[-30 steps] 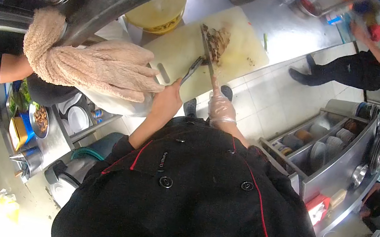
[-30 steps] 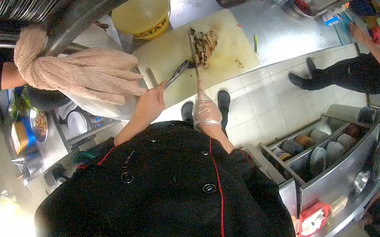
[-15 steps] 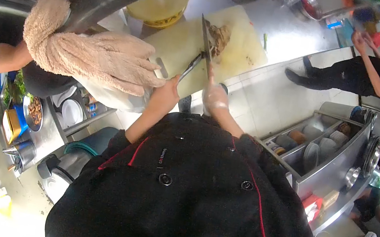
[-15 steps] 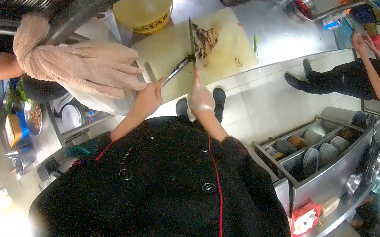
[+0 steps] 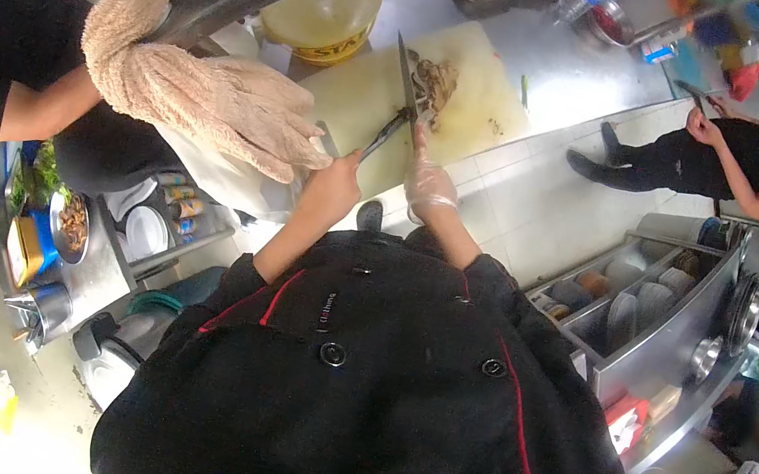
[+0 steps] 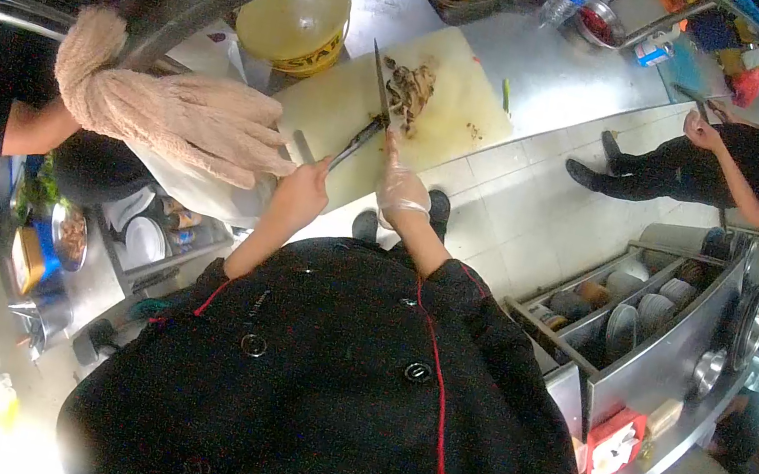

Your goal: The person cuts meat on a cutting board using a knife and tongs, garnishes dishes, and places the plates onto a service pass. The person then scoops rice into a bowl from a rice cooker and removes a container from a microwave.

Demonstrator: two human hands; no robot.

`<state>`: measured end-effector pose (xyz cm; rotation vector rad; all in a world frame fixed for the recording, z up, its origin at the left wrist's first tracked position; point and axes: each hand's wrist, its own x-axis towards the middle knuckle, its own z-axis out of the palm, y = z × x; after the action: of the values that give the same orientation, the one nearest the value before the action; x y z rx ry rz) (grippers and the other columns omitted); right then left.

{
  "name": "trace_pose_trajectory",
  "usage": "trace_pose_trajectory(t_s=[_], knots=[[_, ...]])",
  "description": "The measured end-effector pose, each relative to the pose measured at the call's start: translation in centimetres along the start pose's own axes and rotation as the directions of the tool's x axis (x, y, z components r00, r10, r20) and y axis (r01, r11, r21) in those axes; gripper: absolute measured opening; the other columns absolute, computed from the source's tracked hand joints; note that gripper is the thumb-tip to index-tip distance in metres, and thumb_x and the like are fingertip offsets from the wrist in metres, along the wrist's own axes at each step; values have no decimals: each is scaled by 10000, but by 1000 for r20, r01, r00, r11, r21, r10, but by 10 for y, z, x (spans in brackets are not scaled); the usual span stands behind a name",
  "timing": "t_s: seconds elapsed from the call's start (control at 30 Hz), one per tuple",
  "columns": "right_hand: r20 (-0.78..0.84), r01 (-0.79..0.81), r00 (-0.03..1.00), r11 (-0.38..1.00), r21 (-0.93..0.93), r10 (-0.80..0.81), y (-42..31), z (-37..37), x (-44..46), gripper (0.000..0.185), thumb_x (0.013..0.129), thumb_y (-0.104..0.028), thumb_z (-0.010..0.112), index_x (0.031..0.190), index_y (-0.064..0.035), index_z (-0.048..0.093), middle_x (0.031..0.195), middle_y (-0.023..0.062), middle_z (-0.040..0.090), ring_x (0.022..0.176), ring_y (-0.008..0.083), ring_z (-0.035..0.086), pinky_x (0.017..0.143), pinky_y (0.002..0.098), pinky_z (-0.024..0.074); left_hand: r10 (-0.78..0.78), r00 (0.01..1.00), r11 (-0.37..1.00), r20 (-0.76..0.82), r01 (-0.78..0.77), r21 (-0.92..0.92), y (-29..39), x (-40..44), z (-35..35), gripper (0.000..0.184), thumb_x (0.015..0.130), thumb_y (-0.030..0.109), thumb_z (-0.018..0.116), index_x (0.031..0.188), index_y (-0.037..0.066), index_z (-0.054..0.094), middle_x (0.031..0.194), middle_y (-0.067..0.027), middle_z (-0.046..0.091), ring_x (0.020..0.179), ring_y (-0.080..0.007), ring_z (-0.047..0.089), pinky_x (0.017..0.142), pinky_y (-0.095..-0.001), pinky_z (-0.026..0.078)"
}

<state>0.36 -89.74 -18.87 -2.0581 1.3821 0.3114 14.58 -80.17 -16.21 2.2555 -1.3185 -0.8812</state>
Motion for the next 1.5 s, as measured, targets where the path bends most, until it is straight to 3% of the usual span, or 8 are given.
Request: trace_pose_trajectory(t_s=[0.23,0.43,0.6,0.83,1.0,1.1,1.27,1.5], knots=[[2,-32,999,999,-32,32,16,12,-8,790,837,-83,400,1426,-298,-81,856,271,615,766,386,624,718,483,476,158,975,987,-158,-151,52,-5,-6,-10,321,861,122,445,1141,33,576,823,-242,621,766,-389,614,700,-448,485],[-27,-5,1000,1000,-19,5,19,16,-4,795,837,-90,413,1424,-319,-72,864,267,620,777,384,625,721,478,477,83,993,995,-78,-78,61,-3,9,4,331,893,174,417,1177,83,562,879,-265,604,836,-396,601,770,-463,464],[-79,38,996,999,2,-38,32,28,-9,783,853,-109,418,1423,-331,-71,913,258,621,804,378,625,732,481,473,144,989,967,-37,-133,217,3,17,3,406,768,61,489,1165,45,567,802,-259,622,756,-372,631,698,-453,493],[6,33,999,999,-13,-33,22,7,-24,742,859,-105,402,1435,-233,-48,908,285,601,820,396,609,733,489,466,140,990,937,12,-137,321,-2,20,10,440,728,42,513,1165,38,567,782,-252,629,735,-385,635,678,-454,500],[-72,132,989,991,14,-130,38,20,-17,772,836,-69,415,1435,-223,-47,886,296,598,766,415,600,697,485,456,166,985,945,-51,-144,294,-2,12,4,404,774,50,478,1170,36,559,750,-249,621,696,-383,629,651,-457,498],[133,-30,991,999,14,28,45,21,-43,754,866,-90,410,1431,-208,-74,921,270,609,841,395,608,762,479,458,142,989,959,-47,-126,254,-7,16,6,377,814,80,461,1177,44,555,783,-241,624,731,-388,624,683,-455,493],[27,74,997,986,152,-79,59,-19,-52,640,885,-212,468,1430,-268,136,906,297,592,852,434,580,746,452,446,106,988,993,-112,-101,56,-14,13,12,339,862,127,454,1175,42,553,817,-253,615,777,-400,612,718,-460,480],[-90,67,994,994,90,-59,59,-57,-82,595,901,-258,472,1411,-348,180,861,185,627,736,367,614,686,433,474,66,983,992,-172,-83,-91,-21,-1,3,318,896,168,444,1164,35,549,893,-271,598,833,-420,589,742,-461,469]])
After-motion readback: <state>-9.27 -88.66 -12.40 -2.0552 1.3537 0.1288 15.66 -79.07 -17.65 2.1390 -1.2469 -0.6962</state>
